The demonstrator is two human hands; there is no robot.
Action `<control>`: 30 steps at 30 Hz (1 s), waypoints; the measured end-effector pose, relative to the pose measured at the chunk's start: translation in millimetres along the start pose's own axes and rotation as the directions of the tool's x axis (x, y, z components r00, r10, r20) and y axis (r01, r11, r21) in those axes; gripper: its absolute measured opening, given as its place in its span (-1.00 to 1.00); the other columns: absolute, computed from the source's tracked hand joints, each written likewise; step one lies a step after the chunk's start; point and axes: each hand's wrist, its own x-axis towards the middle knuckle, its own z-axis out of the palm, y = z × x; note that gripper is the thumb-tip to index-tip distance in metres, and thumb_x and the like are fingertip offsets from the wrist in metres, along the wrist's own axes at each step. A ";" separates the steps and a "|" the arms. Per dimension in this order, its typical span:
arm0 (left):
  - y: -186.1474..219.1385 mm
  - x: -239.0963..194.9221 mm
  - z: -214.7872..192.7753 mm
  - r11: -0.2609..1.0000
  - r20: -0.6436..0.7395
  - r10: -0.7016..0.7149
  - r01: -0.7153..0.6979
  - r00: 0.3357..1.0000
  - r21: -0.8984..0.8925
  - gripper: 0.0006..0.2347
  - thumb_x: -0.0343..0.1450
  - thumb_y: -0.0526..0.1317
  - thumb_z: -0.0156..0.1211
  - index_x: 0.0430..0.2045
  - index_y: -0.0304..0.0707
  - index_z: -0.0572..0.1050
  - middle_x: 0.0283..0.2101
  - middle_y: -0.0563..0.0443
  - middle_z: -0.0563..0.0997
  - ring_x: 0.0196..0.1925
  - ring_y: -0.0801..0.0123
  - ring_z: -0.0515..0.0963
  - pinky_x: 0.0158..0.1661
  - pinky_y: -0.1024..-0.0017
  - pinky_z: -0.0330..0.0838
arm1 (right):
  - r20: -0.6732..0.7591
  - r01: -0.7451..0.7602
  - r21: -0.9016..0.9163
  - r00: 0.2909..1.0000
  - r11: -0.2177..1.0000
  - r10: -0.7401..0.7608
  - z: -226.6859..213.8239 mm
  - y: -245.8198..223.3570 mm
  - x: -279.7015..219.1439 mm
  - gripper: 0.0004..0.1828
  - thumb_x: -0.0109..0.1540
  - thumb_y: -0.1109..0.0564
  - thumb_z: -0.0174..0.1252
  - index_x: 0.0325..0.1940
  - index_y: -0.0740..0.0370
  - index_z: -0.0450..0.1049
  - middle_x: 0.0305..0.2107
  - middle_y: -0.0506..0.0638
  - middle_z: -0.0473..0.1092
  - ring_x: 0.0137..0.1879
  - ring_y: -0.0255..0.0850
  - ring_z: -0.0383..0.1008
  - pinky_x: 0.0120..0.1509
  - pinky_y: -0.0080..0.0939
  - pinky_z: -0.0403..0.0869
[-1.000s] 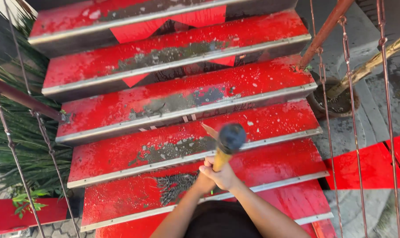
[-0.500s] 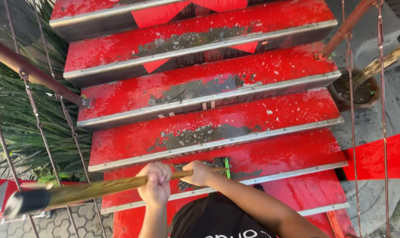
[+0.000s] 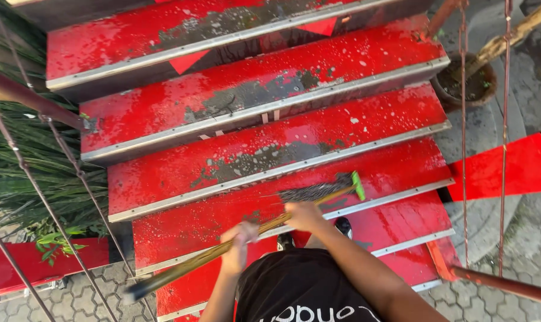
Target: Cleaning red outdoor stairs using a mop.
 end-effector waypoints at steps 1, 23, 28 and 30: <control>-11.0 -2.9 0.4 0.979 0.087 -0.130 0.114 0.988 0.168 -0.81 0.46 -0.21 -0.05 -0.46 -0.37 0.42 -0.30 -0.11 0.47 -0.12 0.12 0.44 -0.04 0.18 0.33 | -0.026 -0.104 -0.066 0.994 0.992 0.103 8.6 24.0 -0.7 -0.69 0.07 -0.15 0.24 -0.22 0.02 0.51 -0.28 -0.04 0.56 -0.11 0.04 0.54 0.02 0.07 0.41; 158.7 33.8 51.1 0.865 -0.095 0.502 -0.495 0.860 0.088 -0.67 0.49 0.08 0.11 -0.56 -0.01 0.21 -0.73 0.29 0.15 -0.73 0.65 0.04 -0.63 0.62 0.00 | -0.067 0.361 0.244 0.932 0.900 -0.356 -72.2 -156.2 -13.7 -0.69 0.08 0.08 0.25 -0.69 0.17 0.33 -0.77 -0.04 0.32 -0.56 -0.06 0.33 -0.37 -0.03 0.34; 142.0 18.1 49.5 0.806 0.034 0.588 -0.589 0.808 0.057 -0.67 0.53 0.06 0.00 -0.61 0.02 0.21 -0.73 0.33 0.12 -0.75 0.64 0.04 -0.71 0.61 0.03 | 0.023 0.334 0.197 0.938 0.922 -0.345 -66.0 -139.4 -27.9 -0.72 0.09 0.07 0.22 -0.67 0.11 0.36 -0.72 -0.09 0.39 -0.54 -0.11 0.38 -0.40 -0.06 0.33; 145.6 16.2 65.7 0.818 0.045 0.572 -0.574 0.819 0.042 -0.65 0.52 0.06 0.04 -0.63 0.00 0.21 -0.74 0.31 0.11 -0.76 0.62 0.03 -0.70 0.59 0.03 | 0.010 0.344 0.182 0.936 0.921 -0.352 -74.3 -138.2 -38.8 -0.72 0.10 0.03 0.24 -0.66 0.13 0.39 -0.68 -0.04 0.44 -0.52 -0.03 0.41 -0.39 0.00 0.35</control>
